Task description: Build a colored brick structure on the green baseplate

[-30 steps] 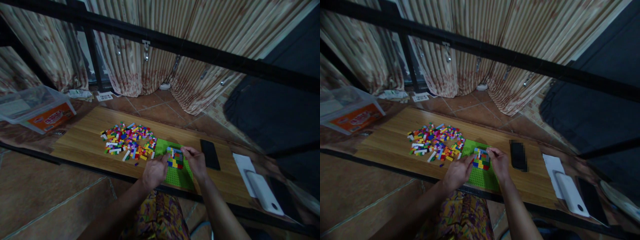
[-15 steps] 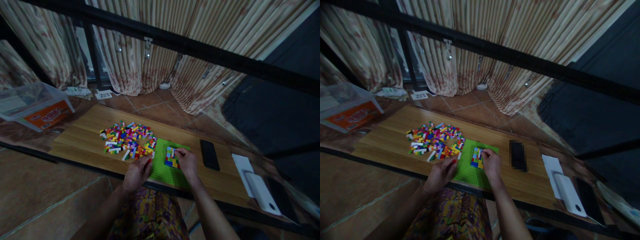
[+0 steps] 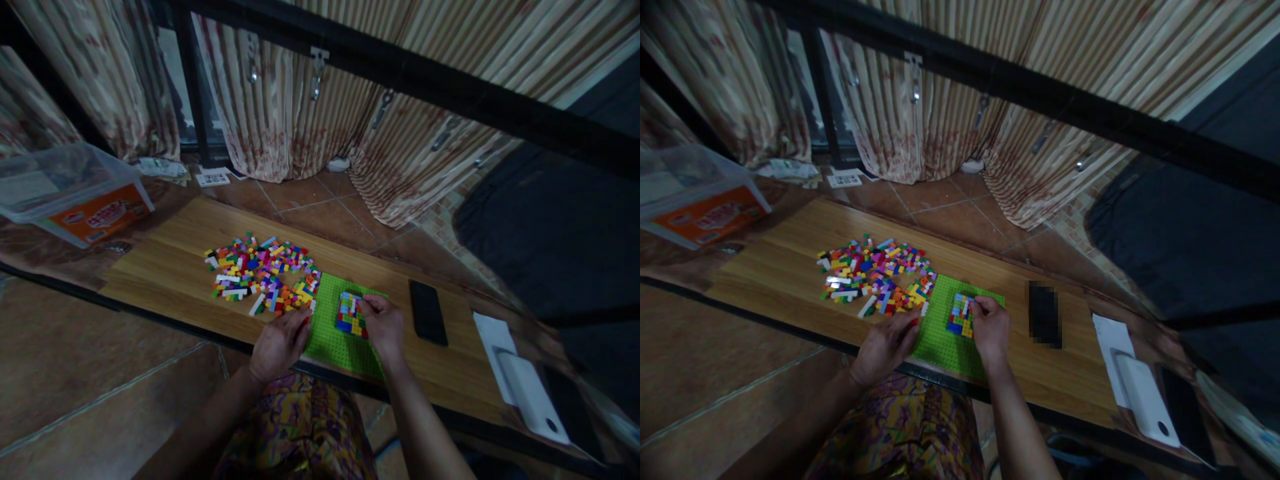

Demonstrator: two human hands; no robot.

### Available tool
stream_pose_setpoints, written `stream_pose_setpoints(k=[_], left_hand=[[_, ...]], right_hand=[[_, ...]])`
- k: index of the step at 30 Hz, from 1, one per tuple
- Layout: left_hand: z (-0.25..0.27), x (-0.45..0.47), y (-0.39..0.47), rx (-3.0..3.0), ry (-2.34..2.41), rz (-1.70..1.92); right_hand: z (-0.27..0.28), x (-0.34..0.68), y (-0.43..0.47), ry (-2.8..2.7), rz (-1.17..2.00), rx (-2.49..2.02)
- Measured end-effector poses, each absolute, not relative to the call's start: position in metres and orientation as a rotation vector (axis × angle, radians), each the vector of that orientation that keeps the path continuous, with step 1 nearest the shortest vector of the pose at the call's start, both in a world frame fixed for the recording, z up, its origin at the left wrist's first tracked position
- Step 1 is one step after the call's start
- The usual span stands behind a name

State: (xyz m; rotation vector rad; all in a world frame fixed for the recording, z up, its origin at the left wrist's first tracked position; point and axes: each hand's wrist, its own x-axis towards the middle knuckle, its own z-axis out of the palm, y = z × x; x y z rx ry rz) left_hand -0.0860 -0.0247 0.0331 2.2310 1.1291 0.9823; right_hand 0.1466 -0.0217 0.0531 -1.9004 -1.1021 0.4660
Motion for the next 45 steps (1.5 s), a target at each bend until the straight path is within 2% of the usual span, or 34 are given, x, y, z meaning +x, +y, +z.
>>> stream_pose_setpoints(k=[11,18,23,30,36,45], left_hand=[[0.028,-0.086,-0.026,2.226,1.148,0.950],[0.034,-0.090,-0.027,2.097,1.054,1.093],[0.031,-0.094,-0.027,1.812,1.115,1.215],[0.043,-0.099,-0.022,1.456,0.994,1.190],[0.046,-0.100,-0.020,1.190,0.875,1.195],[0.046,-0.100,-0.019,1.169,0.879,1.154]], right_hand=[[0.055,0.147,-0.013,-1.027,0.493,-1.958],[0.064,0.144,-0.015,-1.044,0.476,-1.974],[0.067,0.113,-0.040,-1.005,0.412,-1.736],[0.067,0.044,-0.074,-1.333,0.770,-1.602],[0.067,0.024,-0.066,-1.243,0.947,-1.499],[0.052,0.026,-0.058,-1.079,0.890,-1.465]])
